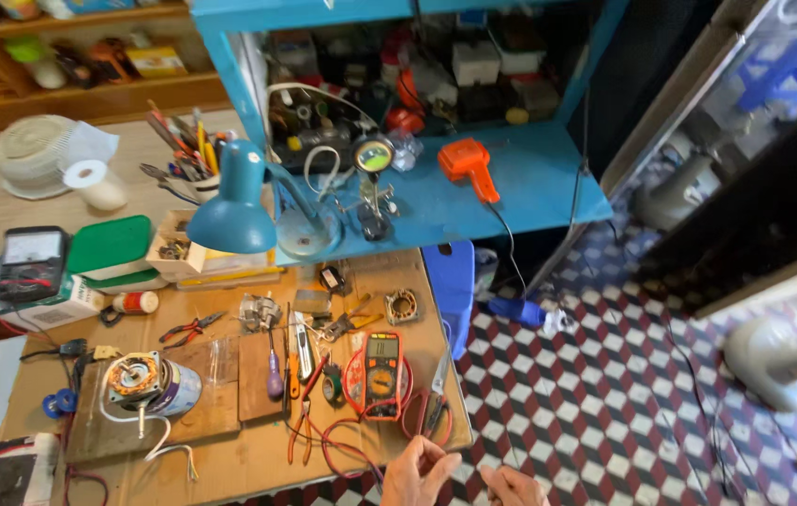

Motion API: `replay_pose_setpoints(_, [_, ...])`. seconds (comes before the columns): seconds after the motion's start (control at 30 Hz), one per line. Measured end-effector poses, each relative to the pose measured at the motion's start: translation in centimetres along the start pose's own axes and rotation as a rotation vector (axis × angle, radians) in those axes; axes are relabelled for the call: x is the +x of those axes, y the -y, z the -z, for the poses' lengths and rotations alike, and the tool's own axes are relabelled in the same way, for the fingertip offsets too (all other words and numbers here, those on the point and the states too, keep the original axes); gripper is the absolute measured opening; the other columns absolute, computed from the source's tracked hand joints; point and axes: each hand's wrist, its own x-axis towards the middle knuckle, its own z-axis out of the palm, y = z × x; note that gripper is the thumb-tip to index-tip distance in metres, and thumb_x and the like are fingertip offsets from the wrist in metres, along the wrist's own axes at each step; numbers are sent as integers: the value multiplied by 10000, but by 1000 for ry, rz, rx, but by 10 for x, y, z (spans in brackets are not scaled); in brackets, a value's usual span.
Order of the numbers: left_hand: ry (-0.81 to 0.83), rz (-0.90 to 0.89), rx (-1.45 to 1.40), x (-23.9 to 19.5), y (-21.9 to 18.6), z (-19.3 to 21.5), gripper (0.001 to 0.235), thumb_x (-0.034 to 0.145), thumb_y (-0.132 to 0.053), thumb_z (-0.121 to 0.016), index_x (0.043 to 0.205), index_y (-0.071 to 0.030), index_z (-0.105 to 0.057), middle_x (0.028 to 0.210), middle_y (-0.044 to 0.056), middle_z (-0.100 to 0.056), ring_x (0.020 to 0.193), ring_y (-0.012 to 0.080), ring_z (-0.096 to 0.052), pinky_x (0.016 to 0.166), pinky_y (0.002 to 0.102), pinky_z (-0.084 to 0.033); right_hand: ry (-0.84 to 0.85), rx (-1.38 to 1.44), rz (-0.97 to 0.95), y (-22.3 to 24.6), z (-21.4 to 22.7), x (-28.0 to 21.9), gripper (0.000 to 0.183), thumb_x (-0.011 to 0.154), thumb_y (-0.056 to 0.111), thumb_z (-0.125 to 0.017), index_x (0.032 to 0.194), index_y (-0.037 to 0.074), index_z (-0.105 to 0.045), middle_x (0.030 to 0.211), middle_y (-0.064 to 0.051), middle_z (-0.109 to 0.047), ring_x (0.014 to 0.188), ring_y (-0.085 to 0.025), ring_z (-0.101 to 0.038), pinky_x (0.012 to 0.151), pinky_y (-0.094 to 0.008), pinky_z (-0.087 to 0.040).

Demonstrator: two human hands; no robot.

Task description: The person tests wires with a multimeter, then assembles a motor by placing a stator into a housing and connecting wires. They handle small parts from a compartmentalized box and use pliers to strip wire insulation.

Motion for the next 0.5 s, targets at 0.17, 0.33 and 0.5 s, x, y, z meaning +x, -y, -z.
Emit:
replay_pose_setpoints(0.17, [-51, 150, -97, 36, -7, -14, 230, 849, -227, -790, 919, -47, -663, 783, 66, -744, 732, 143, -718, 684, 276, -568, 30, -62, 20, 89, 9, 68, 333, 956, 356, -738, 944, 28, -681, 765, -112, -661, 683, -172, -655, 614, -304, -536])
replay_pose_setpoints(0.33, [-155, 81, -135, 70, -33, 5, 232, 856, -186, -753, 1013, -51, -649, 863, 78, -752, 787, 154, -729, 715, 283, -576, 101, -37, 140, 179, 5, 94, 344, 999, 351, -711, 1073, 32, -606, 890, -154, -646, 766, -230, -665, 645, -343, -558])
replay_pose_setpoints(0.5, [-224, 63, -132, 73, -67, 27, 273, 863, -145, -717, 1107, -55, -634, 944, 91, -761, 843, 164, -740, 747, 290, -584, 177, 53, 176, 209, 25, 72, 380, 1043, 347, -684, 1201, 37, -532, 1015, -196, -631, 849, -289, -674, 677, -381, -579])
